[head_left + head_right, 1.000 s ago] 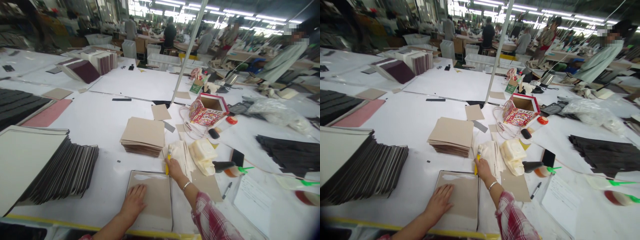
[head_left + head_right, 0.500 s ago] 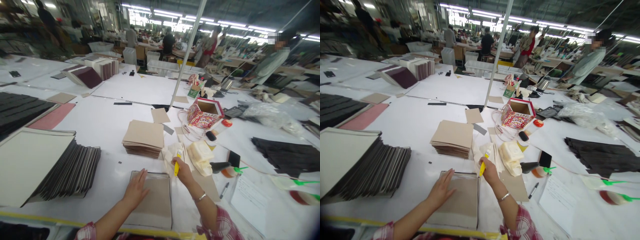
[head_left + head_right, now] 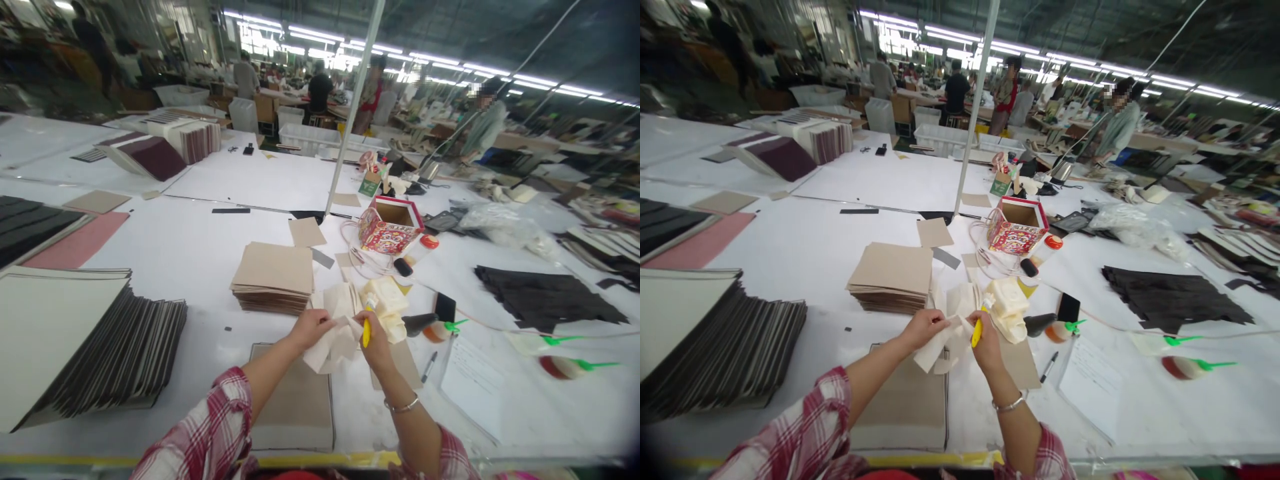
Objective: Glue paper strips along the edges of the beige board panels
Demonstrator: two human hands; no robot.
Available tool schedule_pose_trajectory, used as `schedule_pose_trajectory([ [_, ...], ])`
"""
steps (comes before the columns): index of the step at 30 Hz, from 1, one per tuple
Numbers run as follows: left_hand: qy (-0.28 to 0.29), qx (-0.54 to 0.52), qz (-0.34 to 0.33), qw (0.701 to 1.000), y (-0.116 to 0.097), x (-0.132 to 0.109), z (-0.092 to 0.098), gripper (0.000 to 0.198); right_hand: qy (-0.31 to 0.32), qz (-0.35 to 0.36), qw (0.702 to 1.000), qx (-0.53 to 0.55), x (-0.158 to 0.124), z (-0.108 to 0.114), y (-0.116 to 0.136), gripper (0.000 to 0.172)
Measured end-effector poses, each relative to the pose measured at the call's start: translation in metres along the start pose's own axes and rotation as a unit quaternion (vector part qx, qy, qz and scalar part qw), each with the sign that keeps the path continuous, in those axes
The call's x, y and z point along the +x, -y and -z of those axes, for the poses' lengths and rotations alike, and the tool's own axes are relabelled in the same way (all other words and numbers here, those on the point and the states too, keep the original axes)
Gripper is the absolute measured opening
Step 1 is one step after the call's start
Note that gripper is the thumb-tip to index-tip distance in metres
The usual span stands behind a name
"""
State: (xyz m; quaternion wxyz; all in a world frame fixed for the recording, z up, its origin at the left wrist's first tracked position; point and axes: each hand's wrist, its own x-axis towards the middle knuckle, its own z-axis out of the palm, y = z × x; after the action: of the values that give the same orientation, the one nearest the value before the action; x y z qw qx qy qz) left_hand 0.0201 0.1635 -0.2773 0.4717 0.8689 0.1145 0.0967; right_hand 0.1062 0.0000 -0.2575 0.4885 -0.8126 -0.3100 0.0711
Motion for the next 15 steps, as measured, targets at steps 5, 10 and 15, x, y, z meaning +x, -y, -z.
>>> schedule_pose_trajectory([
  [5,0.058,0.017,-0.008,0.998,-0.015,-0.002,-0.007,0.035,0.036,-0.051,0.989,0.131,-0.011,0.026,0.004,0.022],
  [10,0.125,0.028,0.011,0.992,-0.022,0.002,-0.016,0.031,0.093,0.013,0.994,-0.056,-0.022,0.033,0.002,0.037],
  [15,0.125,0.029,0.055,0.990,-0.015,0.001,-0.020,0.026,0.056,-0.007,0.973,-0.222,-0.023,0.027,-0.035,0.018],
])
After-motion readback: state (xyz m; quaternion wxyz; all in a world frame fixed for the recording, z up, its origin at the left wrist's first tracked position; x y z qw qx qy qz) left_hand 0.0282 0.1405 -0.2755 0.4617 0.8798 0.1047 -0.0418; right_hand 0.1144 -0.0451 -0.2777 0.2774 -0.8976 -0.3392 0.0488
